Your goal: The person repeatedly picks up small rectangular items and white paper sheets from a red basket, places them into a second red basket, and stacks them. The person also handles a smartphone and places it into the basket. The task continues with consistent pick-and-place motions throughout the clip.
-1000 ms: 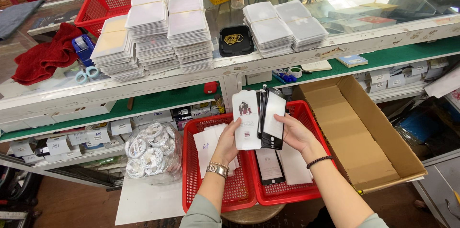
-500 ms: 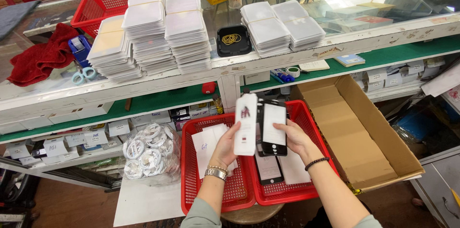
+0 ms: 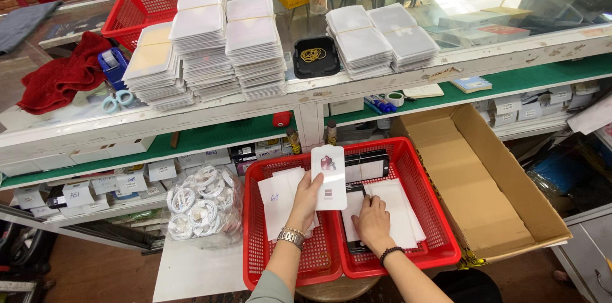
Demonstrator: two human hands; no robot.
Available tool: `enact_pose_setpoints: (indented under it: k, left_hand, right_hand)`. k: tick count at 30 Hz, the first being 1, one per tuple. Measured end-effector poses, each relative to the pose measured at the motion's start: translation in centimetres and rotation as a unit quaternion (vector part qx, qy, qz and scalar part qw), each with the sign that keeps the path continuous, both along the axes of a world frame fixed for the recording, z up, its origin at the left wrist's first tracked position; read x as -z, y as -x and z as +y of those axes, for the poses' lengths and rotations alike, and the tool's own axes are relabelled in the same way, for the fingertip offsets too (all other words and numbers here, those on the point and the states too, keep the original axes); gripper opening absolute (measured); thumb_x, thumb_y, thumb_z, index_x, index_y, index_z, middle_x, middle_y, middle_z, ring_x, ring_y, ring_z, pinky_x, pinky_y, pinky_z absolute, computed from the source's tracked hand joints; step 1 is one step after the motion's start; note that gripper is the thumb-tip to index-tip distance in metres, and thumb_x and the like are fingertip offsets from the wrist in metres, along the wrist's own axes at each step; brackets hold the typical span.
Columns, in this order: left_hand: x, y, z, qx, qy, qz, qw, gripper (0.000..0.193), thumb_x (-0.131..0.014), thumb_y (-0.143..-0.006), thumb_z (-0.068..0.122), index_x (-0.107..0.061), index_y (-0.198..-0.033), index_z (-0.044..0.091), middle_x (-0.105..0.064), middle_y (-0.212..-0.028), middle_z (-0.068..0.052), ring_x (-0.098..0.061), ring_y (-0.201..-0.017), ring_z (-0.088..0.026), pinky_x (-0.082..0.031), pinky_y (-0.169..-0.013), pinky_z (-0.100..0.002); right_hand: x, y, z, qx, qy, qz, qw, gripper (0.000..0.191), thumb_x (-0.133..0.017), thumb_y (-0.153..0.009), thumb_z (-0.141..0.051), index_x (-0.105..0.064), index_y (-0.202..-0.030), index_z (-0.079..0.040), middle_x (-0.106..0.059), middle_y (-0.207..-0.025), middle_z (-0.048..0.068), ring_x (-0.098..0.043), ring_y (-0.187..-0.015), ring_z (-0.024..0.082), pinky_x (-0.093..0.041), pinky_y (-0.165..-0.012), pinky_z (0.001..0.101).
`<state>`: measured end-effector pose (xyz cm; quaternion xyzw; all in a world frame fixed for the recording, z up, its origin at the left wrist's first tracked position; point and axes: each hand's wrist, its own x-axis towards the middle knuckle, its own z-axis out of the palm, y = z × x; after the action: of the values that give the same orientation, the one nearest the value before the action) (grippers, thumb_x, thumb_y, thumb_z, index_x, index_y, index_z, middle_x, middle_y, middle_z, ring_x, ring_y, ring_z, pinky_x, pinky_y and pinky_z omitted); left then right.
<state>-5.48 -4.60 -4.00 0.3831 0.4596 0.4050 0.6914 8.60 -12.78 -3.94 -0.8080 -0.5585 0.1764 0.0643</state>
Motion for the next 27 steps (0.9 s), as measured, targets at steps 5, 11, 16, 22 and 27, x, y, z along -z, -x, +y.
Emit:
enact_pose_setpoints:
  k: [5,11,16,22,27]
  left_hand:
    - [0.5,0.1,-0.2,-0.006,-0.040,0.062,0.997,0.060,-0.056,-0.100,0.025,-0.037,-0.151,0.000,-0.054,-0.148,-0.015,-0.056,-0.132,-0.021,-0.045,-0.107,-0.031]
    - [0.7,-0.5,-0.1,-0.037,-0.029,0.077,0.996,0.045,-0.049,-0.101,0.026,-0.045,-0.141,0.003,-0.064,-0.135,-0.013,-0.064,-0.119,-0.020,-0.051,-0.099,-0.033]
    - [0.5,-1.7,-0.1,-0.049,-0.021,0.068,0.996,0.040,-0.047,-0.102,0.024,-0.051,-0.135,0.002,-0.067,-0.127,-0.014,-0.066,-0.113,-0.022,-0.053,-0.095,-0.035]
    - [0.1,-2.6,-0.7,-0.006,-0.075,0.069,0.995,0.035,-0.050,-0.102,0.024,-0.053,-0.130,0.003,-0.067,-0.124,-0.012,-0.065,-0.113,-0.020,-0.051,-0.096,-0.033]
    - [-0.1,-0.9,-0.2,-0.054,-0.010,0.016,0.998,0.039,-0.049,-0.100,0.024,-0.051,-0.134,0.004,-0.066,-0.130,-0.014,-0.066,-0.118,-0.022,-0.055,-0.096,-0.035]
  right_hand:
    - [0.4,-2.0,1.3,-0.021,-0.029,0.047,0.998,0.076,-0.081,-0.080,-0.034,-0.048,-0.137,0.004,-0.052,-0.130,0.023,-0.055,-0.118,0.038,-0.053,-0.095,0.0421]
    - [-0.3,-6.7,4.1,0.092,-0.044,0.296,0.950,0.039,-0.055,-0.103,-0.031,-0.076,-0.122,-0.005,-0.079,-0.110,0.016,-0.072,-0.094,0.031,-0.056,-0.086,0.0414]
    - [-3.2,-8.8,5.8,0.091,0.033,0.605,0.790,0.034,-0.053,-0.102,-0.024,-0.068,-0.127,-0.007,-0.073,-0.112,0.007,-0.073,-0.100,0.017,-0.062,-0.087,0.0318]
    - [-3.1,-5.9,6.7,0.058,-0.017,0.626,0.778,0.037,-0.053,-0.102,-0.024,-0.067,-0.128,-0.001,-0.076,-0.109,0.008,-0.072,-0.100,0.017,-0.058,-0.087,0.0328]
    - [-1.8,-6.2,6.0,0.006,-0.144,0.317,0.938,0.025,-0.071,-0.090,-0.024,-0.080,-0.105,-0.007,-0.076,-0.096,0.011,-0.073,-0.089,0.026,-0.061,-0.082,0.0393]
